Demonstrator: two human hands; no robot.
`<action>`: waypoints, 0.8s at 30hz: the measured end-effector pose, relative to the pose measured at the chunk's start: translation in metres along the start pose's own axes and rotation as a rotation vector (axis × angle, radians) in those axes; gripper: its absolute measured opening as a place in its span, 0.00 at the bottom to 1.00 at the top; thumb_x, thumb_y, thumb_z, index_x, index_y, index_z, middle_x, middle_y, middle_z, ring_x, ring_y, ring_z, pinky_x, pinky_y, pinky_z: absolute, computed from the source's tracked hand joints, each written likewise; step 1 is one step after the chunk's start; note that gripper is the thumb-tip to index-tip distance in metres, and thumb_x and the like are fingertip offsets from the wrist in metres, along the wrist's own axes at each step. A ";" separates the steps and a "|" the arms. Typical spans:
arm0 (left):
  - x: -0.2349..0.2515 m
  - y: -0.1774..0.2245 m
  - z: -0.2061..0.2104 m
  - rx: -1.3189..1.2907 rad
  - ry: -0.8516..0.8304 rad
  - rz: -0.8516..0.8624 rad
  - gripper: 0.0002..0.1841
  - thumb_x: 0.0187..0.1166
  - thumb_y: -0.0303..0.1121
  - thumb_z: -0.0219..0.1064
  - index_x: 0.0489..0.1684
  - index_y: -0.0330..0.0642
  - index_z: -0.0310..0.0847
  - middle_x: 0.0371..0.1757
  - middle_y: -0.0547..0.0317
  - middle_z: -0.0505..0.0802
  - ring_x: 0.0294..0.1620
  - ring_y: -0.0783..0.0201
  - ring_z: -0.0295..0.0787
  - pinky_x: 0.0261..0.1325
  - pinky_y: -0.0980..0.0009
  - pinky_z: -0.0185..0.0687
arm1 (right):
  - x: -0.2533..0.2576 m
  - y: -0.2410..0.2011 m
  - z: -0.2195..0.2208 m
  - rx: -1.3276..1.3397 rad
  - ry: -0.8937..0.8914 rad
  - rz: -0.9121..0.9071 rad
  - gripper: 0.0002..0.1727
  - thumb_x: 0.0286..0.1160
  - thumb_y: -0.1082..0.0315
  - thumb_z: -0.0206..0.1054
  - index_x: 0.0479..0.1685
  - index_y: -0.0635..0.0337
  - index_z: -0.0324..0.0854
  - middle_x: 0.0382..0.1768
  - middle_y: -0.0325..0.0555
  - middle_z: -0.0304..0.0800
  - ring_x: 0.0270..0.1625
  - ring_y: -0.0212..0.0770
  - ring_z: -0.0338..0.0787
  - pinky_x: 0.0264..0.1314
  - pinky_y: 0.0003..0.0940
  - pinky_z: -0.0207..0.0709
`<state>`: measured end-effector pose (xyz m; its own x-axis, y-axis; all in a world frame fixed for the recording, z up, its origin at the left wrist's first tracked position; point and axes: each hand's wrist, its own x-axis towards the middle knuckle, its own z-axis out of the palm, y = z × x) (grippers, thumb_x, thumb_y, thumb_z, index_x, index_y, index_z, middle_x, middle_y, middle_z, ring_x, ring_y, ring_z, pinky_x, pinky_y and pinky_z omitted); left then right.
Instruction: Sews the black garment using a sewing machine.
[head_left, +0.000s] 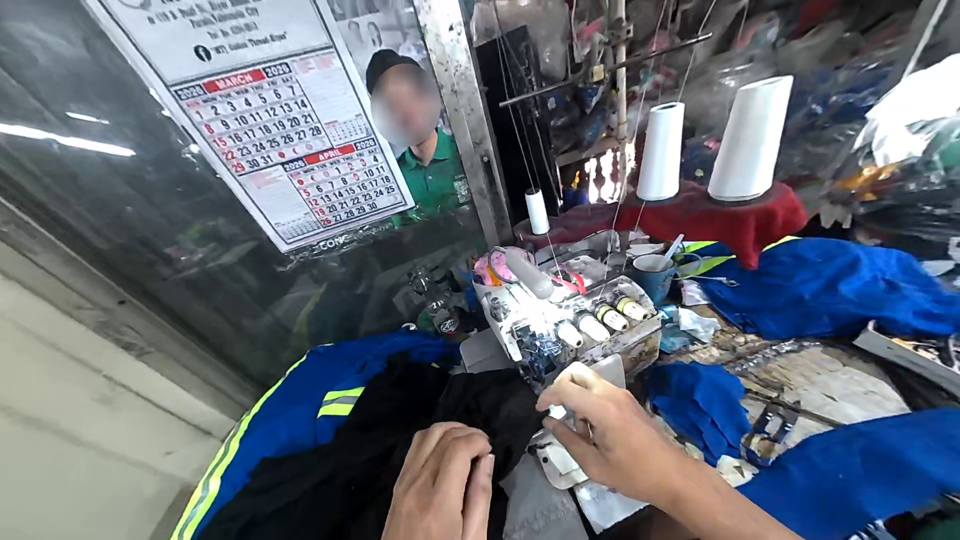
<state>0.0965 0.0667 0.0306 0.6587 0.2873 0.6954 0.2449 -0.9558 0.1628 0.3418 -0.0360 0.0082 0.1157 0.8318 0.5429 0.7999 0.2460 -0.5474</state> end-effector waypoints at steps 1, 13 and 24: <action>0.004 0.003 -0.001 -0.003 -0.028 0.008 0.10 0.87 0.38 0.56 0.47 0.48 0.83 0.49 0.63 0.91 0.58 0.64 0.86 0.61 0.65 0.83 | 0.000 -0.001 0.000 0.001 -0.012 -0.001 0.12 0.81 0.55 0.65 0.57 0.38 0.87 0.48 0.37 0.85 0.35 0.31 0.84 0.36 0.34 0.84; 0.057 0.011 -0.014 -0.019 -0.211 0.032 0.13 0.79 0.52 0.71 0.45 0.56 0.91 0.37 0.68 0.86 0.45 0.71 0.82 0.49 0.72 0.81 | -0.003 0.008 -0.001 0.116 -0.060 -0.080 0.10 0.83 0.52 0.65 0.51 0.38 0.91 0.49 0.36 0.86 0.39 0.29 0.85 0.40 0.32 0.83; 0.044 0.027 -0.002 0.077 -0.473 -0.049 0.17 0.80 0.57 0.66 0.52 0.59 0.90 0.38 0.65 0.89 0.43 0.65 0.87 0.44 0.64 0.86 | -0.036 0.030 0.010 0.175 -0.005 -0.117 0.11 0.85 0.56 0.65 0.55 0.36 0.91 0.55 0.40 0.86 0.37 0.28 0.86 0.35 0.28 0.84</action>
<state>0.1308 0.0535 0.0669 0.8921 0.3459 0.2905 0.3237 -0.9381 0.1231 0.3558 -0.0541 -0.0339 0.0245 0.7950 0.6061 0.6935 0.4232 -0.5831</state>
